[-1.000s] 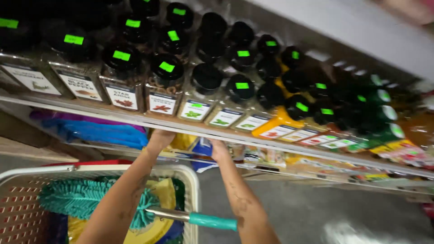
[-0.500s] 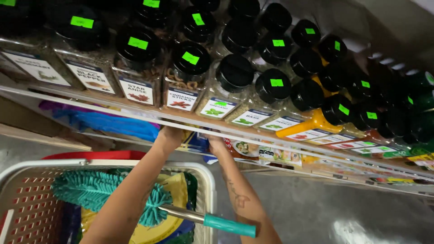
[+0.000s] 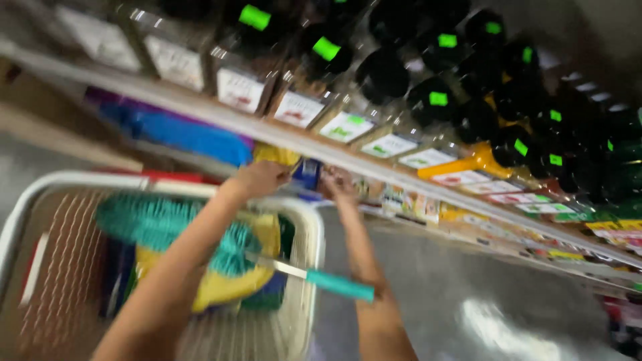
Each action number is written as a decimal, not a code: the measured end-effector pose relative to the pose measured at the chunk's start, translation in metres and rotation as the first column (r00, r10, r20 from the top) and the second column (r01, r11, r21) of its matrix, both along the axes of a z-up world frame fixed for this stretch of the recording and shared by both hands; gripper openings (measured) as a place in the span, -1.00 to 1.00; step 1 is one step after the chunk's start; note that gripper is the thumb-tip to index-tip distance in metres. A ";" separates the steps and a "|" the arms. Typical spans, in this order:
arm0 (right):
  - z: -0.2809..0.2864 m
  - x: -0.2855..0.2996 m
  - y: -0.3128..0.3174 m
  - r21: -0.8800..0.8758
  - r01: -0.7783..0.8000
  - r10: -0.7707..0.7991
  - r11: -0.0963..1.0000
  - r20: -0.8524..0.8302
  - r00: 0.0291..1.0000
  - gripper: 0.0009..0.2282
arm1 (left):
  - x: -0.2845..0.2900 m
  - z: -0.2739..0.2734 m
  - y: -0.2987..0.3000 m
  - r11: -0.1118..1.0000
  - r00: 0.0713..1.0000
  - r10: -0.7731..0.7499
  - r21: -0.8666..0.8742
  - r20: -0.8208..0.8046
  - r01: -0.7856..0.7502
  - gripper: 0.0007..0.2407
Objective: Restocking various food items including tortilla wraps and spices from a basket onto grocery store shelves.
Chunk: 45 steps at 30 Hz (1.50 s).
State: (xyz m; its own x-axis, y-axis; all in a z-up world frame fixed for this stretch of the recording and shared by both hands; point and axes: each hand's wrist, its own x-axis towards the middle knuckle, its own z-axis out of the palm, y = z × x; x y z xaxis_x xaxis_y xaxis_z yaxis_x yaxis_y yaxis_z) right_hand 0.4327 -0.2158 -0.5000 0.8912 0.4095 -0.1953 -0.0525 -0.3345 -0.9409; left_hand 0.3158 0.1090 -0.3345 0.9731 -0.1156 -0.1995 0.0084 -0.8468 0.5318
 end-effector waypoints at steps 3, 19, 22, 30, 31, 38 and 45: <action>0.215 -0.101 -0.023 0.172 0.172 -0.132 0.970 -0.222 0.966 -0.66 | -0.101 0.091 0.029 0.823 0.978 0.079 -0.566 0.193 0.046 -0.68; 0.212 -0.354 0.159 -0.375 -0.497 0.520 0.782 -0.045 0.853 -0.72 | -0.367 -0.102 0.048 0.386 0.336 0.764 -0.026 -0.551 -0.922 -0.45; 0.208 -0.379 0.163 -0.438 -0.506 0.542 0.743 -0.049 0.839 -0.75 | -0.373 -0.083 0.042 0.503 0.382 0.781 0.134 -0.494 -0.854 -0.51; 0.343 -0.421 0.161 -0.570 -0.323 0.548 0.755 0.280 0.788 -0.56 | -0.363 -0.029 -0.004 0.425 0.526 0.653 -0.311 -0.545 -0.850 -0.70; 0.355 -0.428 0.153 -0.583 -0.270 0.543 0.767 0.364 0.756 -0.47 | -0.365 -0.036 -0.022 0.179 0.470 0.580 -0.459 -0.665 -0.870 -0.76; 0.397 -0.429 0.078 -0.706 -0.302 0.549 0.641 0.146 0.823 -0.59 | -0.352 0.094 -0.097 -0.079 0.558 0.409 -0.637 -0.722 -0.767 -0.85; 0.436 -0.403 0.033 -0.568 -0.379 0.639 0.731 0.374 0.672 -0.66 | -0.361 0.209 -0.084 0.708 0.840 0.446 -0.452 -0.308 -0.542 -0.82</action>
